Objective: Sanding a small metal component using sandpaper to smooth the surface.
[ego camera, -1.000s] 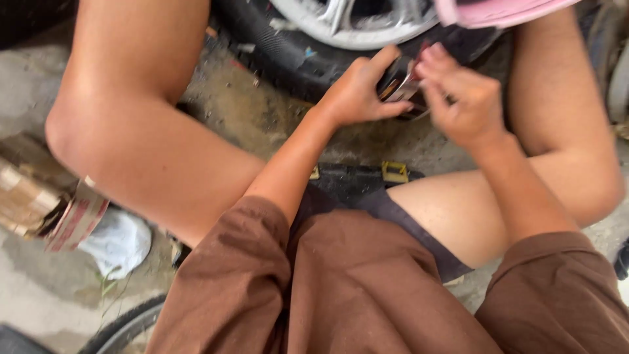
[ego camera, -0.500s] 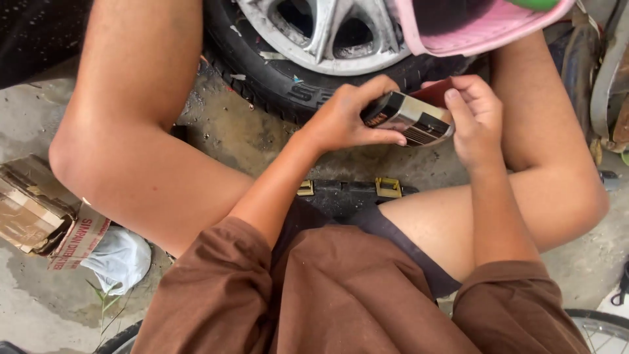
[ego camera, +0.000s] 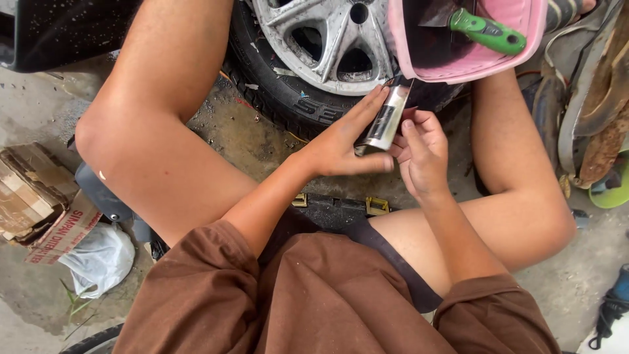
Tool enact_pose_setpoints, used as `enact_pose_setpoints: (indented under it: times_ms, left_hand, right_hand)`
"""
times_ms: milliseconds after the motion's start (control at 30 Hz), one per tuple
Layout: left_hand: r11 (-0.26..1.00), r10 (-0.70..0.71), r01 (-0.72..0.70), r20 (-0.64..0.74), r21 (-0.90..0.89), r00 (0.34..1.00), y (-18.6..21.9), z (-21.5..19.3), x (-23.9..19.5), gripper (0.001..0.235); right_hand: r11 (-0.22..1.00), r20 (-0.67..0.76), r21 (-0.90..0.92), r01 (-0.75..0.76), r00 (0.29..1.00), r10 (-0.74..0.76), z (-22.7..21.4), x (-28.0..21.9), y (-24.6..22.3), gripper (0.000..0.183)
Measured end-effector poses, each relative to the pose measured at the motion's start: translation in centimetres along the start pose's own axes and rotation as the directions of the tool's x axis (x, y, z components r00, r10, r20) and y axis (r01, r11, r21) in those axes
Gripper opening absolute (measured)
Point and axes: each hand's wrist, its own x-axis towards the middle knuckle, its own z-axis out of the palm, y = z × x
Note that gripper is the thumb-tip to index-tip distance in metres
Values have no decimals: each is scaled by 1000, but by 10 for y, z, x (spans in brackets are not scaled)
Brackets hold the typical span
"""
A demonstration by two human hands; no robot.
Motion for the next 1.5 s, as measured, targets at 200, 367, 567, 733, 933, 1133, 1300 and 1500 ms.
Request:
enact_pose_setpoints:
  times_ms: [200, 367, 567, 733, 933, 1133, 1300, 1500]
  left_hand:
    - [993, -46, 49, -25, 107, 999, 10, -10, -9, 71]
    - [935, -39, 52, -45, 350, 998, 53, -46, -16, 77]
    - [804, -99, 117, -62, 584, 993, 34, -56, -8, 71]
    - [835, 54, 53, -177, 548, 983, 31, -53, -8, 59]
    - [845, 100, 23, -199, 534, 975, 35, -60, 4, 36]
    - [893, 22, 89, -240, 441, 970, 29, -63, -1, 51]
    - [896, -2, 118, -262, 428, 965, 30, -59, 1, 48]
    - [910, 75, 59, -303, 410, 950, 28, -57, 8, 32]
  right_hand:
    - [996, 112, -66, 53, 993, -45, 13, -10, -13, 15]
    - [999, 193, 38, 2, 981, -9, -13, -9, -25, 21]
    - [996, 235, 51, -74, 970, 60, -19, 1, -42, 18]
    - [951, 322, -198, 236, 933, -164, 20, 17, -127, 31]
    - [161, 549, -770, 617, 770, -324, 27, 115, -124, 13]
    - [-388, 351, -869, 307, 935, -47, 47, 157, -79, 16]
    - [-137, 414, -907, 399, 905, -104, 33, 144, -104, 16]
    - [488, 407, -762, 426, 901, -152, 16, 126, -118, 19]
